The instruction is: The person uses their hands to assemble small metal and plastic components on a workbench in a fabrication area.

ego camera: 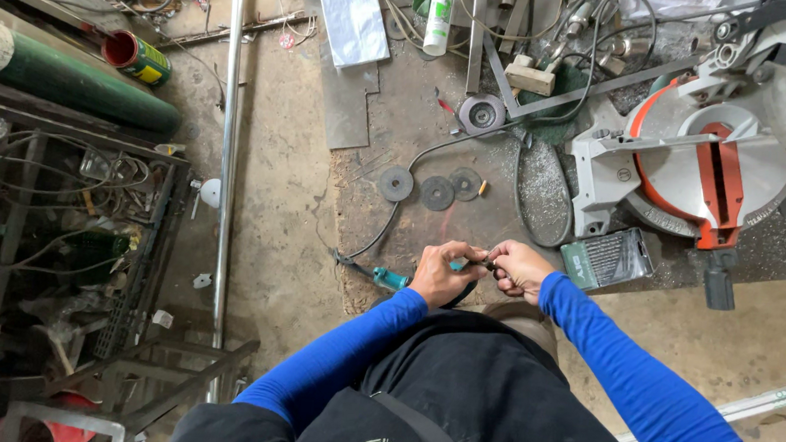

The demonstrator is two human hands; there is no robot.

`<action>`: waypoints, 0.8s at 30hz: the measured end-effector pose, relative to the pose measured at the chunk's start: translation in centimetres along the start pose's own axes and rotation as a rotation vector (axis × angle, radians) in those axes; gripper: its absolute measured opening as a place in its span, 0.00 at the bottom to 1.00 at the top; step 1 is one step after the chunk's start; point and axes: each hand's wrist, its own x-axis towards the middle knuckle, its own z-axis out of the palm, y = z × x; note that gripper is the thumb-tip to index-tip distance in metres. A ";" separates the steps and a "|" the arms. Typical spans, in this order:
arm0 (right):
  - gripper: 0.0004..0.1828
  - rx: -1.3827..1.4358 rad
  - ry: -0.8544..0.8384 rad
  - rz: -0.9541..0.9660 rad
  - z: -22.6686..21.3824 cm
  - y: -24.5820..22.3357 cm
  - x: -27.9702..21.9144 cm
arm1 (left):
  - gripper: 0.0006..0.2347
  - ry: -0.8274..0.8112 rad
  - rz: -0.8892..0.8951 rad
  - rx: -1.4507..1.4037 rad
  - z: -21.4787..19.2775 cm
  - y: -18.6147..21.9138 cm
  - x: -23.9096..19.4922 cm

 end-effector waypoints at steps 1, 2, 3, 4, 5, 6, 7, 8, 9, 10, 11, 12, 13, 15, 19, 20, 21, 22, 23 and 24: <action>0.05 0.001 0.001 -0.001 0.6 0.0 -0.4 | 0.10 -0.014 0.003 0.014 0.0 -0.1 0.1; 0.04 -0.035 0.049 -0.092 1.0 0.2 -0.6 | 0.10 -0.025 0.007 0.028 -0.1 -0.1 0.2; 0.04 -0.071 0.098 -0.183 1.2 0.4 -0.8 | 0.10 -0.024 0.009 0.028 -0.1 -0.2 0.5; 0.04 -0.072 0.096 -0.181 1.5 0.8 -1.0 | 0.10 -0.034 0.004 0.020 -0.1 -0.3 0.5; 0.04 -0.033 0.104 -0.277 1.8 1.1 -1.0 | 0.10 -0.043 -0.001 0.012 -0.2 -0.3 0.5; 0.04 0.003 0.112 -0.376 1.9 1.1 -0.9 | 0.10 -0.041 0.000 0.012 -0.2 -0.3 0.6; 0.04 0.001 0.111 -0.377 1.9 1.1 -1.0 | 0.10 -0.041 -0.003 0.018 -0.2 -0.3 0.6; 0.05 -0.047 0.172 -0.419 2.2 1.3 -1.4 | 0.11 -0.043 -0.012 0.026 -0.2 -0.2 0.4; 0.05 -0.095 0.233 -0.460 2.4 1.5 -1.8 | 0.11 -0.043 -0.016 0.026 -0.2 -0.1 0.2; 0.05 -0.094 0.232 -0.460 2.6 1.5 -2.1 | 0.10 -0.031 -0.004 0.021 -0.2 0.0 0.2; 0.07 -0.004 0.255 -0.412 2.8 1.6 -2.5 | 0.10 -0.019 0.007 0.015 -0.2 0.2 0.2; 0.10 0.081 0.269 -0.366 3.1 1.2 -2.5 | 0.10 -0.010 0.009 0.020 -0.4 0.3 0.4; 0.10 0.076 0.261 -0.370 3.3 0.8 -2.5 | 0.11 -0.026 0.017 0.035 -0.4 0.5 0.5; 0.07 0.178 0.216 -0.238 2.8 1.2 -2.9 | 0.12 -0.039 0.016 0.049 -0.6 0.8 -0.2; 0.18 0.250 0.067 0.037 0.7 1.0 -2.3 | 0.13 -0.073 0.012 0.057 -0.6 0.9 -0.4; 0.16 0.307 0.030 0.082 0.5 1.0 -2.0 | 0.12 -0.059 0.006 0.051 -0.6 0.8 -0.2; 0.15 0.365 -0.007 0.127 0.3 0.9 -1.7 | 0.12 -0.062 0.012 0.050 -0.6 0.7 0.0; 0.15 0.363 -0.005 0.129 0.4 1.1 -1.3 | 0.12 -0.057 -0.001 0.055 -0.5 0.6 -0.1; 0.13 0.365 -0.005 0.133 0.6 1.3 -1.0 | 0.12 -0.053 -0.014 0.060 -0.4 0.5 -0.2; 0.12 0.365 -0.007 0.136 0.7 1.3 -0.7 | 0.12 -0.049 -0.016 0.060 -0.3 0.4 -0.2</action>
